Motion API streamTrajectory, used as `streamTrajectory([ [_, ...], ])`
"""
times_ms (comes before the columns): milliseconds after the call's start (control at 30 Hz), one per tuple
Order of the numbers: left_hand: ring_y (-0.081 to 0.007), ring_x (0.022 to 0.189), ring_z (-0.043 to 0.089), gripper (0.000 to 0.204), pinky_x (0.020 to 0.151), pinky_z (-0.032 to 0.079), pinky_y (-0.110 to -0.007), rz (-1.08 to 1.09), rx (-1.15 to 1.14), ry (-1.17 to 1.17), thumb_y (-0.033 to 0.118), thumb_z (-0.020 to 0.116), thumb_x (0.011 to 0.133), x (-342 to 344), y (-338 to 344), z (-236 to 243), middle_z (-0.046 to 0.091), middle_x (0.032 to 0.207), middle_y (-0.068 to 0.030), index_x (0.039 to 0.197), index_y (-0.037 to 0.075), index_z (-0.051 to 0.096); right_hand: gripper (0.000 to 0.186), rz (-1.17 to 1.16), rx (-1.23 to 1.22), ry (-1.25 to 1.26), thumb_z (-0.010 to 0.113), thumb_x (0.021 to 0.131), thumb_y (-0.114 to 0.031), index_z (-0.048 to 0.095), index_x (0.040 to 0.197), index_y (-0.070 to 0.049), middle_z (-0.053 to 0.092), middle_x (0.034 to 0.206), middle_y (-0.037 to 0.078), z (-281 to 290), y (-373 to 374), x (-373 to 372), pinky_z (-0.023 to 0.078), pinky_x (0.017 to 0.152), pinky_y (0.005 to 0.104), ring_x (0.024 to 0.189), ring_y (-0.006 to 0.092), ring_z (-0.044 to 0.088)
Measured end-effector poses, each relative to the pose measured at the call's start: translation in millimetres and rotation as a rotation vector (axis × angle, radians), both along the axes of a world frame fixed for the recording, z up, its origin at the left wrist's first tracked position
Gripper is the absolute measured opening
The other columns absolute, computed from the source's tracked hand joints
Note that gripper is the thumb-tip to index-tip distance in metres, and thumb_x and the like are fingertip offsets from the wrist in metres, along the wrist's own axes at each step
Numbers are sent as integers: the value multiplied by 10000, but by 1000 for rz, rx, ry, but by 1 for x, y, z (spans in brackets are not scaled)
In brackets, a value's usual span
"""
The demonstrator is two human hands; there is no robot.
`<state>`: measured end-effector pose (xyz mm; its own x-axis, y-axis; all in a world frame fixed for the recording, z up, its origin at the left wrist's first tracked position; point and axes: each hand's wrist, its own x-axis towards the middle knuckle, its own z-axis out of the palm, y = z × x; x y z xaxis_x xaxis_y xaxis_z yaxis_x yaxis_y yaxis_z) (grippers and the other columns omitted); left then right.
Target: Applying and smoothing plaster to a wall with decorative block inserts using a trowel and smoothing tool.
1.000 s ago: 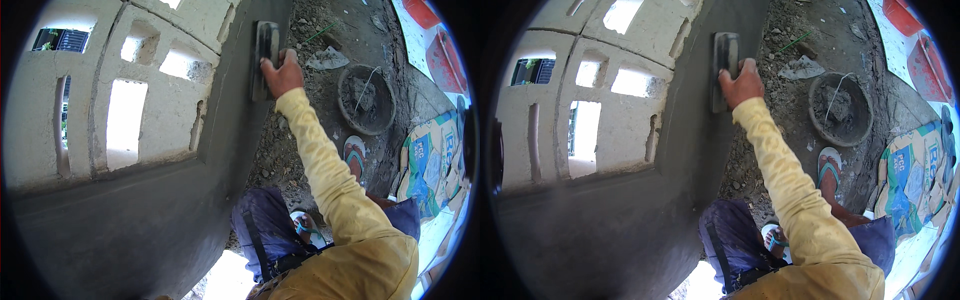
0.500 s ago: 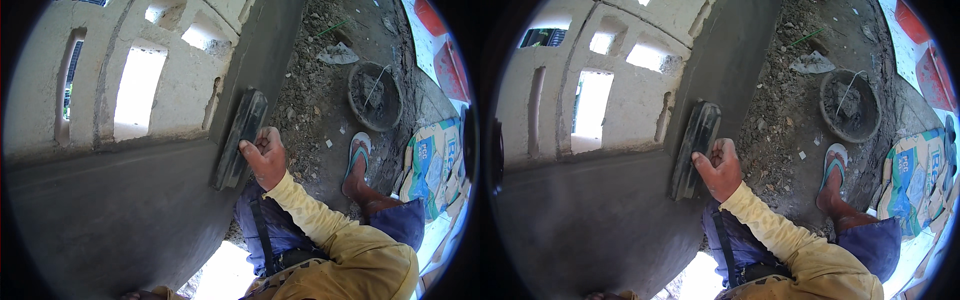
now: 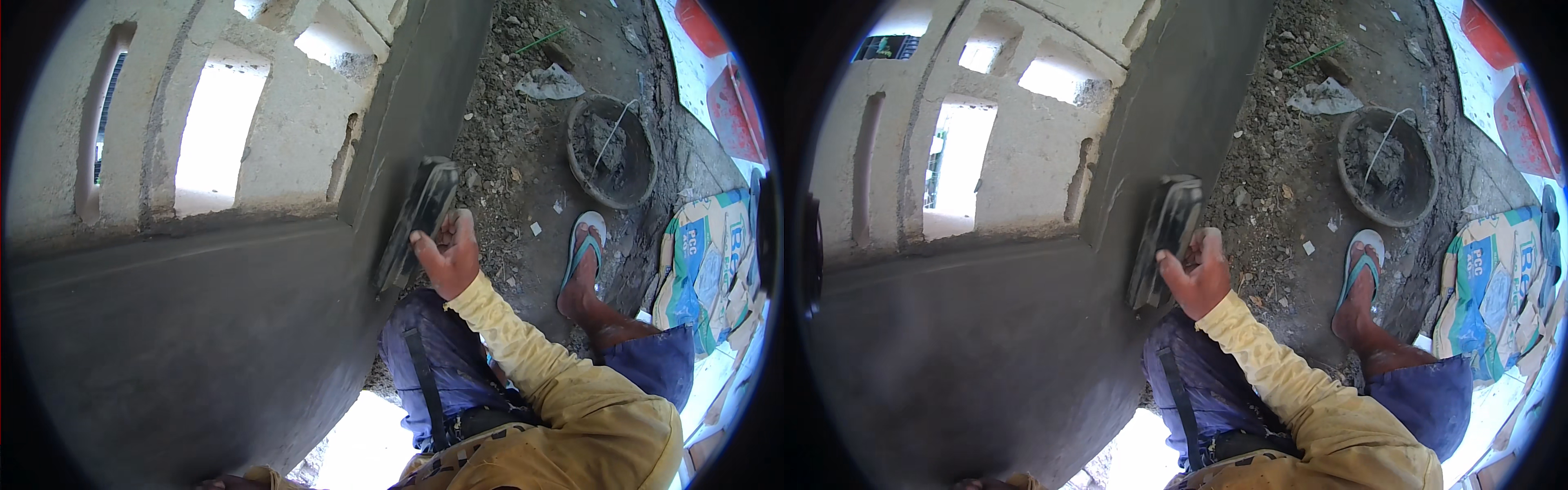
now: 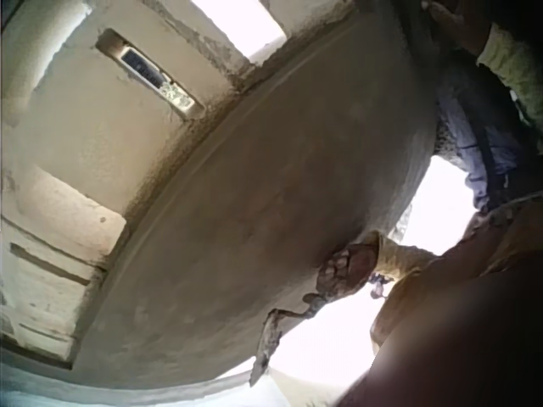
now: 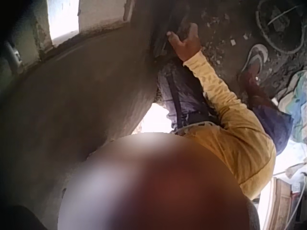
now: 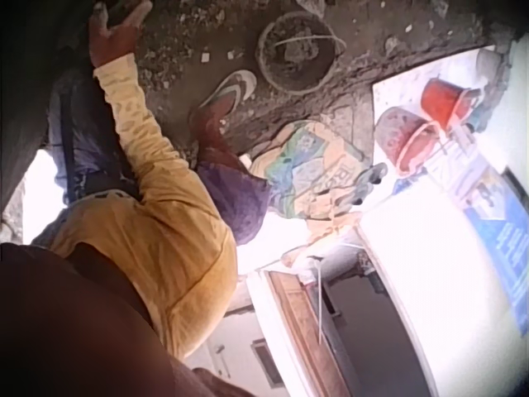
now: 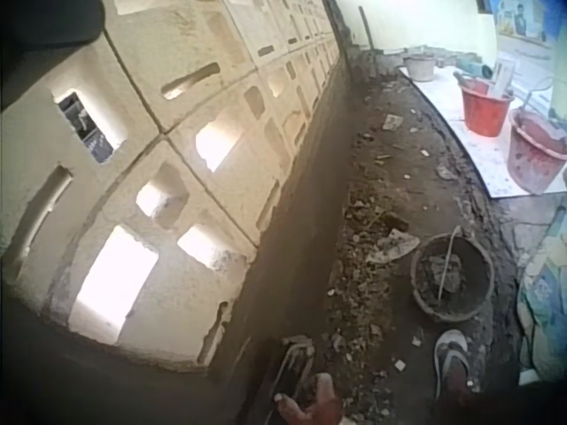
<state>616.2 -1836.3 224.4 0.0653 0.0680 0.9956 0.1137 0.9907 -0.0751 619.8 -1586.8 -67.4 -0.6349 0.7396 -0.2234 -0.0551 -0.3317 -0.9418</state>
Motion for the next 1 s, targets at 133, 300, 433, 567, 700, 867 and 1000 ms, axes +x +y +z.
streamTrajectory([
  [133,-163,443,414,375,707,494,-376,48,-460,34,204,362,984,-1,2,5,460,545,3,656,97,507,411,93,376,95,740,719,-184,431,923,-7,506,737,99,3,-16,11,438,505,313,559,193,525],
  [300,-163,444,414,372,686,495,-374,53,-384,2,217,370,982,5,4,6,465,552,1,660,96,511,386,127,636,16,744,703,-139,457,919,1,541,802,134,17,-25,9,495,544,334,635,259,610],
  [433,-164,445,414,370,670,497,-372,79,-353,-6,228,377,981,5,4,5,469,557,-2,664,95,515,395,127,589,-72,740,703,-139,447,927,2,549,747,131,28,-19,6,494,524,334,597,263,613],
  [567,-162,457,424,363,652,495,-382,136,-323,28,280,411,968,1,3,4,477,570,-7,685,83,526,389,78,385,-125,725,702,-223,465,902,-16,526,760,149,32,-3,-3,459,539,402,628,336,563],
  [700,-133,457,424,366,566,479,-320,-79,-214,20,332,420,962,1,5,0,468,573,-3,733,69,531,385,6,359,-151,723,711,-234,462,894,-18,528,696,134,35,23,-17,457,549,403,613,332,560],
  [867,-71,422,383,385,384,351,-184,-645,36,-132,403,404,960,5,-5,0,447,565,9,859,60,548,370,-35,465,-200,700,725,-234,451,892,-17,506,784,149,41,67,-30,456,629,410,709,331,560],
  [1000,-85,421,401,535,384,387,-200,-605,107,-90,439,421,941,7,-38,8,475,617,0,1238,-5,454,383,-78,477,-213,696,728,-246,452,918,-20,517,805,162,38,113,-49,454,673,424,759,350,556],
])
